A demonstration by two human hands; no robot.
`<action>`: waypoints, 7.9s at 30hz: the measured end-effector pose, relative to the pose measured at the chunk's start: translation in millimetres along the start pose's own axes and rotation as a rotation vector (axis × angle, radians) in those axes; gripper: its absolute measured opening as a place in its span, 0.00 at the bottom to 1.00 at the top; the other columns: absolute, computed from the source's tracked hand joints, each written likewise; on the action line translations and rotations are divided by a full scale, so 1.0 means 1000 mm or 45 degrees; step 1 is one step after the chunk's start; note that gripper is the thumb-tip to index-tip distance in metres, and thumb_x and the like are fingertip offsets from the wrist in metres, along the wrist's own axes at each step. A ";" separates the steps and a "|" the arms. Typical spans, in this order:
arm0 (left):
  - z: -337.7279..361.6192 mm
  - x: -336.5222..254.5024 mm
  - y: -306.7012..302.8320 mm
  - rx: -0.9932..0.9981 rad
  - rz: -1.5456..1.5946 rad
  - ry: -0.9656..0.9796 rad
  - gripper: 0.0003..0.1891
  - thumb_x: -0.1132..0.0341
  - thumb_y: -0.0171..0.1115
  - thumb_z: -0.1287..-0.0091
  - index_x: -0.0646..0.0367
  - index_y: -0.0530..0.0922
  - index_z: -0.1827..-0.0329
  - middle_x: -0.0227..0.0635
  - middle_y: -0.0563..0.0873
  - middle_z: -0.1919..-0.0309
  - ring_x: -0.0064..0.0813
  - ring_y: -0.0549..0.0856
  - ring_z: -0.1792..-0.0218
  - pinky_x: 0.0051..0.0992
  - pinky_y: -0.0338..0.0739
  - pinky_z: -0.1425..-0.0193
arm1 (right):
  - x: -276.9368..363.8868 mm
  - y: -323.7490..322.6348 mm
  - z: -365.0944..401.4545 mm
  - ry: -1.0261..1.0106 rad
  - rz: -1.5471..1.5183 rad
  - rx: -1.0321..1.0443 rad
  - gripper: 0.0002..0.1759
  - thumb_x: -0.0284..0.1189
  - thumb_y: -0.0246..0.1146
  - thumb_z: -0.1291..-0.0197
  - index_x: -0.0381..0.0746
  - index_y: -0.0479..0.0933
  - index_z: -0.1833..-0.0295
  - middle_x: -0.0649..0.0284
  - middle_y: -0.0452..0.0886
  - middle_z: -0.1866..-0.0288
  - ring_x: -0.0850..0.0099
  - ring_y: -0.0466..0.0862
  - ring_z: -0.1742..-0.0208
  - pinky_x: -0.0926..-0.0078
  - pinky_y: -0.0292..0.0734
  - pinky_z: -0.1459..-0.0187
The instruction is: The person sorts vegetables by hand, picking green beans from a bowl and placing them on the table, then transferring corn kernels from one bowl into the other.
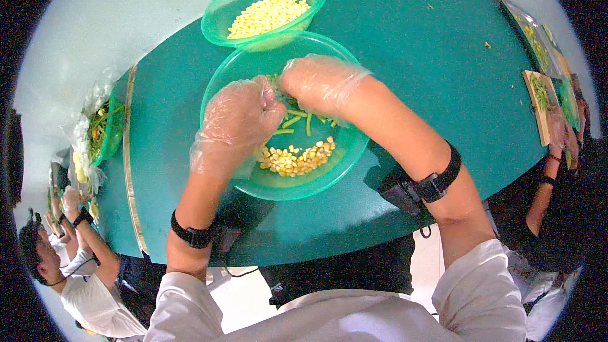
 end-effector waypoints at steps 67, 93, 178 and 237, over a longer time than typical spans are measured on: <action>-0.018 0.024 -0.014 -0.036 1.225 -0.626 0.16 0.68 0.59 0.28 0.66 0.80 0.42 0.35 0.87 0.56 0.22 0.84 0.57 0.26 0.78 0.50 | -0.005 -0.026 0.002 0.093 -0.671 -0.945 0.12 0.30 0.61 0.39 0.38 0.85 0.55 0.46 0.87 0.62 0.45 0.87 0.57 0.53 0.82 0.52; -0.014 0.015 0.005 0.016 0.161 0.040 0.15 0.75 0.55 0.32 0.64 0.84 0.45 0.53 0.87 0.53 0.57 0.84 0.48 0.46 0.78 0.40 | -0.010 -0.016 -0.010 0.096 -0.230 -0.877 0.22 0.23 0.54 0.34 0.41 0.81 0.37 0.48 0.85 0.42 0.47 0.85 0.44 0.53 0.80 0.42; -0.072 0.024 -0.037 -0.259 -0.006 -0.060 0.10 0.64 0.67 0.33 0.61 0.85 0.57 0.41 0.88 0.67 0.32 0.83 0.69 0.34 0.79 0.60 | -0.021 -0.021 0.000 0.043 -0.563 -1.358 0.11 0.29 0.61 0.35 0.35 0.84 0.53 0.45 0.87 0.57 0.46 0.86 0.52 0.55 0.81 0.49; 0.034 0.011 -0.046 0.463 0.283 0.240 0.18 0.65 0.73 0.41 0.56 0.84 0.48 0.43 0.87 0.57 0.42 0.86 0.53 0.38 0.79 0.46 | -0.006 -0.014 0.005 -0.105 0.012 -0.729 0.31 0.30 0.60 0.34 0.37 0.69 0.26 0.30 0.69 0.28 0.35 0.85 0.48 0.47 0.80 0.39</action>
Point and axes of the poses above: each hand's wrist, its own z-axis away from the middle knuckle, its own y-axis out of the palm, x = y × z, the point moved 2 cm from there along -z, towards the middle knuckle
